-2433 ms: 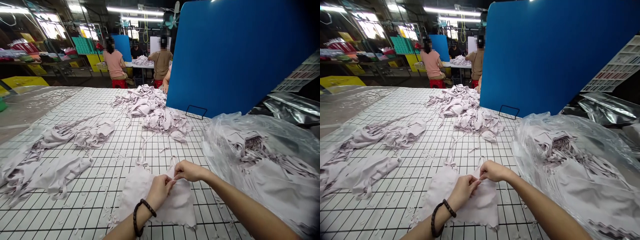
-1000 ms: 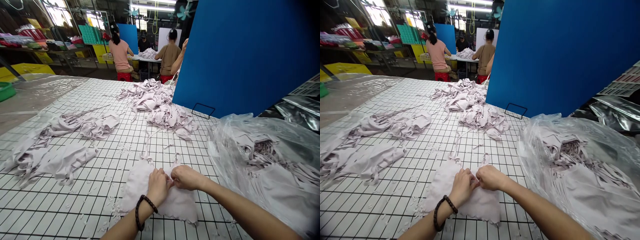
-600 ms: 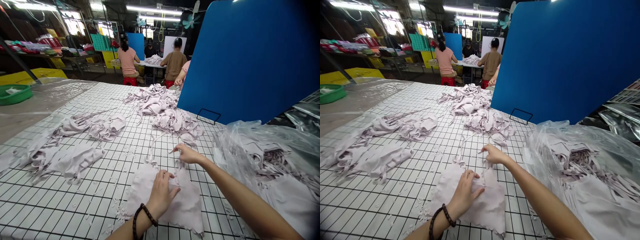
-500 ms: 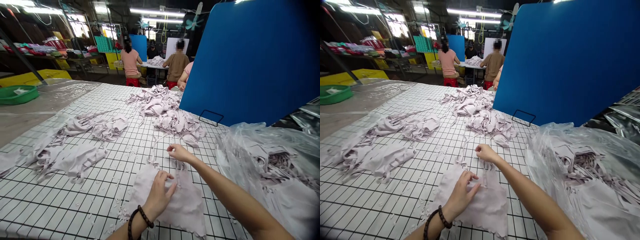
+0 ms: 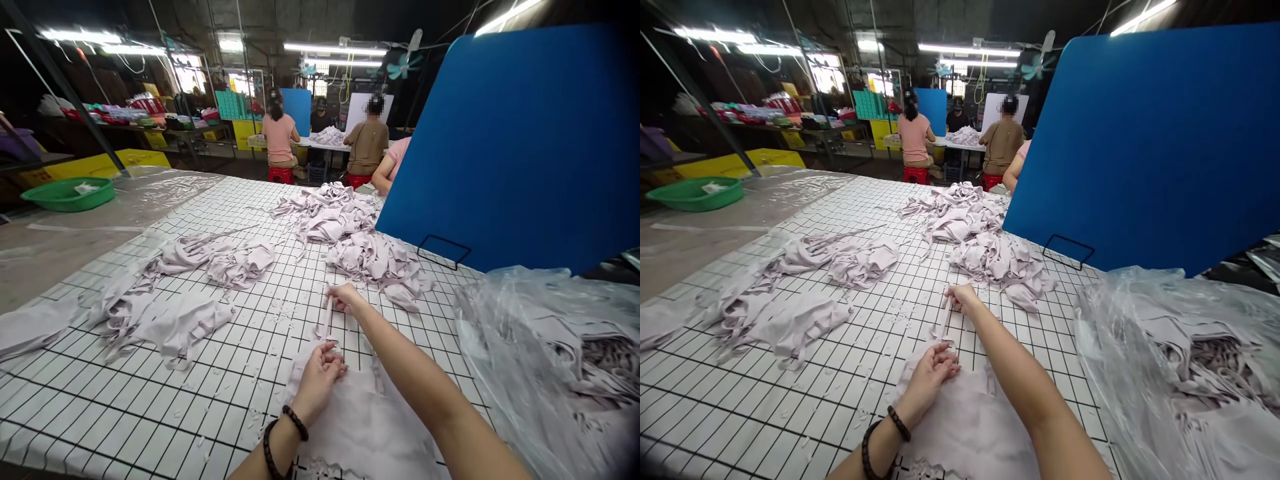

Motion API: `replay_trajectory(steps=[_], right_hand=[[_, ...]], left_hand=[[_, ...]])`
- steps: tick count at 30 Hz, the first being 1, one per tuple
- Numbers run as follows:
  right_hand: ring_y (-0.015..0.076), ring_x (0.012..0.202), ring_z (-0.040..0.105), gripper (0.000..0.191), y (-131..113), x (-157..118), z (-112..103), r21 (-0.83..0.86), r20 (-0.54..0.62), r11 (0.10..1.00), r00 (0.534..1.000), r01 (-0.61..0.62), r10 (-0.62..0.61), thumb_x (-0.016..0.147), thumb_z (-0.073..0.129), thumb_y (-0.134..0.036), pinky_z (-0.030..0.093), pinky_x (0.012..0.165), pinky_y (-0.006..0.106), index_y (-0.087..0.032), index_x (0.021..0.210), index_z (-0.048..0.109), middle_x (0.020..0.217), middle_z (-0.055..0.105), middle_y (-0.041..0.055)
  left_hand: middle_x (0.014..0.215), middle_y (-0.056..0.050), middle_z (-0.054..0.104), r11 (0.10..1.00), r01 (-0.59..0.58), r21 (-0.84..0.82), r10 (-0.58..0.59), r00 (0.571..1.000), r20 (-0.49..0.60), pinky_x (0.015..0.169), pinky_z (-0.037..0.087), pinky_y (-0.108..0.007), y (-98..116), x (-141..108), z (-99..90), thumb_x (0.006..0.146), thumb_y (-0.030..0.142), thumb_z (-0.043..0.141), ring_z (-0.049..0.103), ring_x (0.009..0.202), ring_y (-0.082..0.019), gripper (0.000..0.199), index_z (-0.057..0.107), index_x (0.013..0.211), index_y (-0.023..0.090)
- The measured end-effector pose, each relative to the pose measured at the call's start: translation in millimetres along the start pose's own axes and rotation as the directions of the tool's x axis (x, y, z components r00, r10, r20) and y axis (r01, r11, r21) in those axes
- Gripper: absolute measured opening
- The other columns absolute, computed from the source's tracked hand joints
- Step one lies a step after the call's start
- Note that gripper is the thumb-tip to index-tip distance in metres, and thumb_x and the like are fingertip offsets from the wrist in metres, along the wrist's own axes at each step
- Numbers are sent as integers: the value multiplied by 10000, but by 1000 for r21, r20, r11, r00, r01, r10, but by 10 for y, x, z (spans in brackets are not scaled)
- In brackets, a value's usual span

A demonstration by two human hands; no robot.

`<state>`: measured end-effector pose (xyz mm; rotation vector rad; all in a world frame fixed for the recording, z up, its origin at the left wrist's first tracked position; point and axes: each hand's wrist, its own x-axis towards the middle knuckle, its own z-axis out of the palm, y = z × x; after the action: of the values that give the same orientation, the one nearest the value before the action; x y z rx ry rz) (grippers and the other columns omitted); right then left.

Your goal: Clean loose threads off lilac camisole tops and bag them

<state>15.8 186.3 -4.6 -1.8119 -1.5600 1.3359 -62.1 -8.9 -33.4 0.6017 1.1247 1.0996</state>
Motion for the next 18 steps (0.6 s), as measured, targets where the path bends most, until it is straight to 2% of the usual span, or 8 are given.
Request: replay_trajectory(steps=[4, 8, 9, 10, 11, 13, 15, 18], right_hand=[[31, 380, 366, 122, -95, -51, -93, 104, 8, 988, 993, 117, -119, 812, 533, -239, 257, 328, 154, -131, 763, 564, 674, 630, 50], [88, 525, 528, 208, -91, -385, -117, 89, -5, 947, 951, 308, -309, 837, 540, -326, 414, 465, 203, -162, 905, 647, 852, 678, 64], [118, 615, 576, 219, -51, -503, -120, 25, 15, 915, 915, 403, -404, 840, 545, -332, 452, 550, 224, -181, 940, 666, 894, 684, 62], [149, 726, 607, 229, 3, -624, -126, -71, 59, 850, 853, 522, -519, 850, 539, -325, 469, 649, 248, -202, 984, 676, 938, 688, 61], [176, 835, 613, 244, 69, -740, -134, -177, 136, 754, 774, 633, -618, 866, 521, -310, 461, 736, 272, -222, 1034, 674, 989, 688, 62], [204, 951, 599, 282, 213, -932, -157, -336, 316, 544, 636, 769, -704, 894, 485, -282, 431, 817, 302, -244, 1122, 646, 1080, 675, 71], [208, 944, 604, 304, 335, -1051, -189, -414, 417, 428, 585, 803, -695, 904, 473, -271, 423, 807, 306, -246, 1169, 621, 1139, 656, 83], [203, 962, 601, 315, 405, -1127, -253, -480, 414, 375, 582, 793, -700, 914, 430, -225, 420, 796, 299, -245, 1168, 617, 1172, 641, 79]], left_hand=[[982, -115, 612, 1000, -9, -3, 9, 1000, 15, 827, 497, -308, -29, 10, -24, 741, 438, 685, 644, 838, -164, 581, 457, 1166, 114], [1089, -159, 610, 986, 63, -153, -55, 997, 55, 892, 478, -336, 71, -21, -74, 831, 556, 516, 635, 944, -192, 582, 467, 1209, 117], [1124, -160, 603, 971, 85, -222, -71, 995, 68, 904, 474, -342, 117, -33, -85, 846, 586, 464, 631, 969, -197, 597, 462, 1229, 128], [1155, -156, 595, 951, 98, -293, -77, 994, 81, 912, 471, -348, 166, -43, -96, 853, 612, 420, 625, 990, -200, 613, 459, 1245, 142], [1179, -149, 587, 927, 101, -361, -72, 993, 92, 913, 472, -353, 214, -53, -105, 854, 633, 387, 621, 1001, -203, 627, 462, 1251, 155], [1173, -136, 589, 884, 95, -458, -43, 992, 122, 894, 481, -355, 293, -67, -114, 846, 658, 365, 626, 978, -203, 636, 504, 1212, 156], [1090, -127, 615, 875, 94, -475, -23, 988, 153, 850, 494, -338, 335, -78, -113, 841, 628, 426, 641, 898, -190, 587, 558, 1130, 135], [954, -107, 638, 922, 94, -375, -34, 986, 163, 757, 497, -280, 334, -99, -98, 808, 495, 596, 638, 765, -143, 440, 604, 1009, 104]])
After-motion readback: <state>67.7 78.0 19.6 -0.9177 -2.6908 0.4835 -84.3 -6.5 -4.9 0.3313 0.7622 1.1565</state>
